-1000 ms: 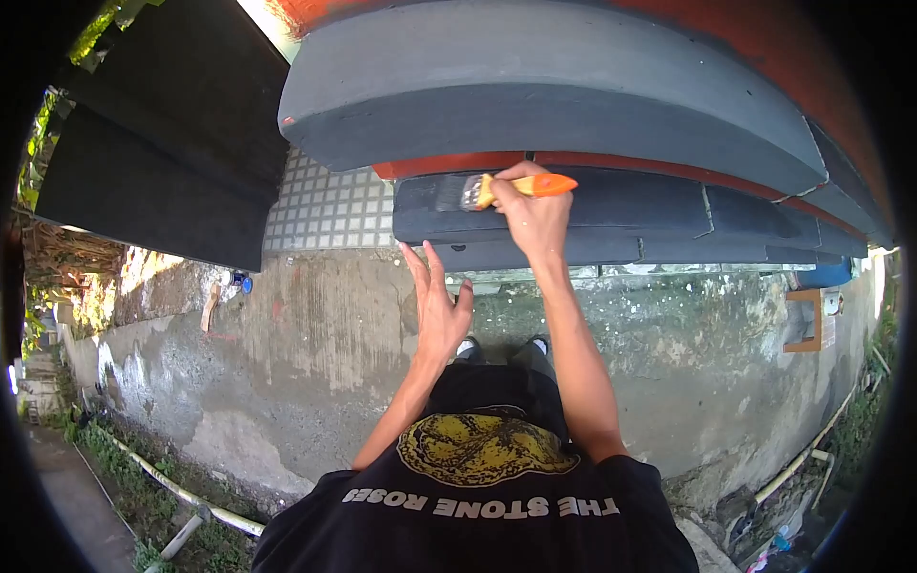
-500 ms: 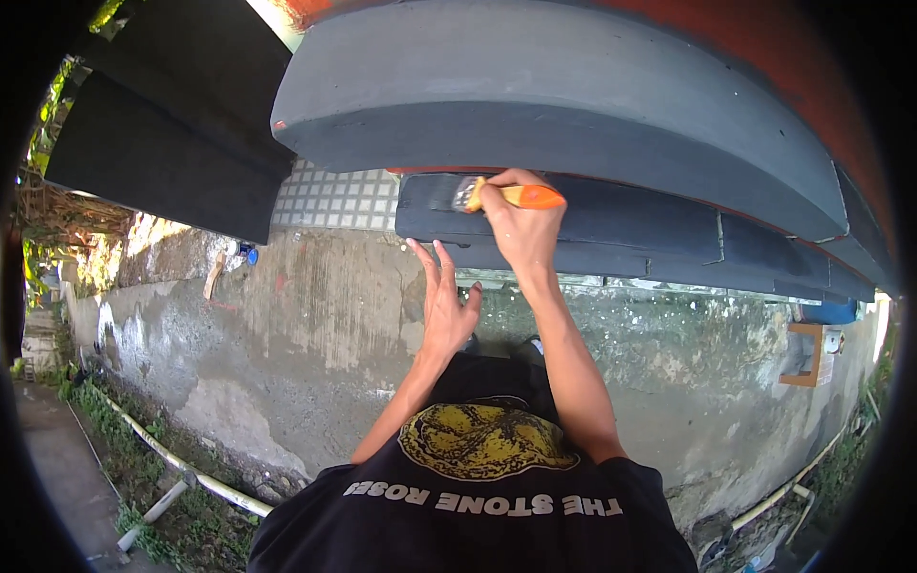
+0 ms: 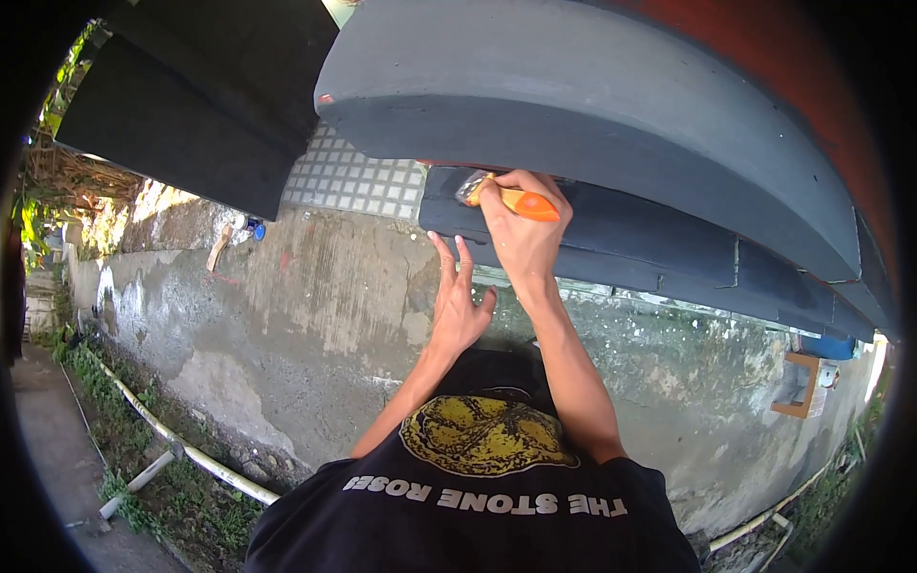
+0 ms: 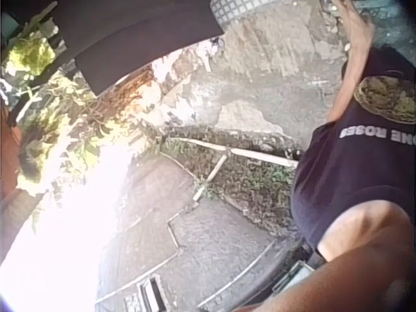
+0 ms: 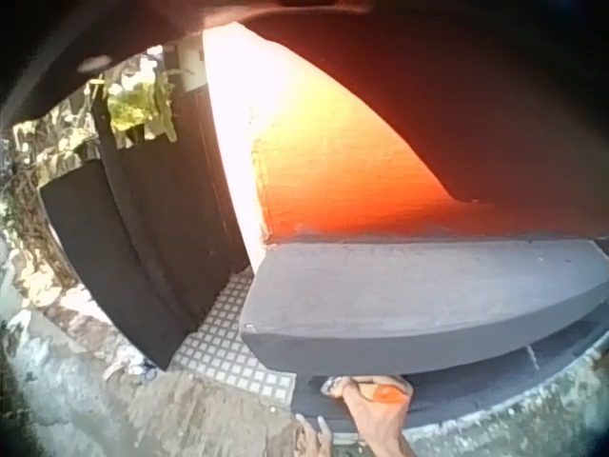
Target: Painting the grey decorative panels of an exterior wall with dark paint.
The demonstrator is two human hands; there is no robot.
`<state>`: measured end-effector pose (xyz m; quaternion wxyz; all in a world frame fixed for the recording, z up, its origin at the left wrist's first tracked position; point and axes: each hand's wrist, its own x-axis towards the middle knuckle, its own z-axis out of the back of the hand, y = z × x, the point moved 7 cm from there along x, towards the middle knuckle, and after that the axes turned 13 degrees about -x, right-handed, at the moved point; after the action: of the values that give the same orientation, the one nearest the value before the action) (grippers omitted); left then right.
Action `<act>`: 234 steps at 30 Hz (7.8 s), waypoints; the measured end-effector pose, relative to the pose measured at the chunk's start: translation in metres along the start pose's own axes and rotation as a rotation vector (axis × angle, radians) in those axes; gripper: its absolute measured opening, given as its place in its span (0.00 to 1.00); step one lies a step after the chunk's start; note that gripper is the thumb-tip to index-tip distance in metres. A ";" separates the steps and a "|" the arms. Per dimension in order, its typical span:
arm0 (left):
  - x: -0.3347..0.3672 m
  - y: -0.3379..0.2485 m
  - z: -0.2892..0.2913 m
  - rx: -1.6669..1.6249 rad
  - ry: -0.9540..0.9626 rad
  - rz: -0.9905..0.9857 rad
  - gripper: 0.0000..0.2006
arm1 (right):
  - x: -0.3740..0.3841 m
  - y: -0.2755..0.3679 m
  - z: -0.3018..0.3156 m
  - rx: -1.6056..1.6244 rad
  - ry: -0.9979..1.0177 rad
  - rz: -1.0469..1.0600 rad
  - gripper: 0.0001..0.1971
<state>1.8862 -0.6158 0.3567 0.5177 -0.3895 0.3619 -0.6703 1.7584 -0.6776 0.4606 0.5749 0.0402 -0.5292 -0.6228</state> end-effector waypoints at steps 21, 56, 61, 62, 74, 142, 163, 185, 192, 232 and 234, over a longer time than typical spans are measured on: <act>0.000 0.004 -0.001 -0.030 0.114 -0.069 0.45 | -0.023 0.006 -0.023 0.103 -0.037 -0.074 0.06; -0.003 0.010 0.015 0.018 0.137 -0.089 0.46 | -0.019 -0.020 0.034 0.161 0.086 -0.431 0.03; -0.001 0.008 0.015 -0.010 0.142 -0.081 0.46 | -0.007 -0.005 0.042 0.154 0.053 -0.380 0.03; -0.001 0.007 0.014 -0.010 0.146 -0.088 0.46 | -0.007 0.002 0.031 0.285 0.100 -0.397 0.04; -0.003 0.007 0.013 -0.026 0.140 -0.065 0.43 | -0.006 0.013 0.001 0.389 0.243 -0.373 0.04; -0.005 0.008 -0.022 -0.074 0.077 -0.124 0.38 | -0.091 -0.080 0.185 0.108 -0.227 -0.628 0.05; -0.021 0.132 -0.214 0.482 0.505 0.103 0.41 | -0.224 -0.347 0.253 0.743 -0.474 -1.173 0.11; 0.016 0.120 -0.194 0.411 0.800 -0.028 0.33 | -0.132 -0.279 0.147 -0.698 0.120 -0.479 0.13; 0.036 0.130 -0.170 0.302 1.155 -0.050 0.32 | -0.128 -0.264 0.142 -0.653 0.052 -0.616 0.11; 0.032 0.145 -0.178 0.525 1.442 0.053 0.34 | -0.128 -0.295 0.179 -0.780 -0.138 -0.650 0.15; 0.034 0.148 -0.182 0.508 1.430 0.049 0.33 | -0.131 -0.284 0.148 -0.702 -0.002 -0.469 0.13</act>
<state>1.7782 -0.6635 0.1513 0.2458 0.2791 0.4525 -0.8105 1.5133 -0.5501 0.2521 0.3958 -0.0395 -0.2620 -0.8793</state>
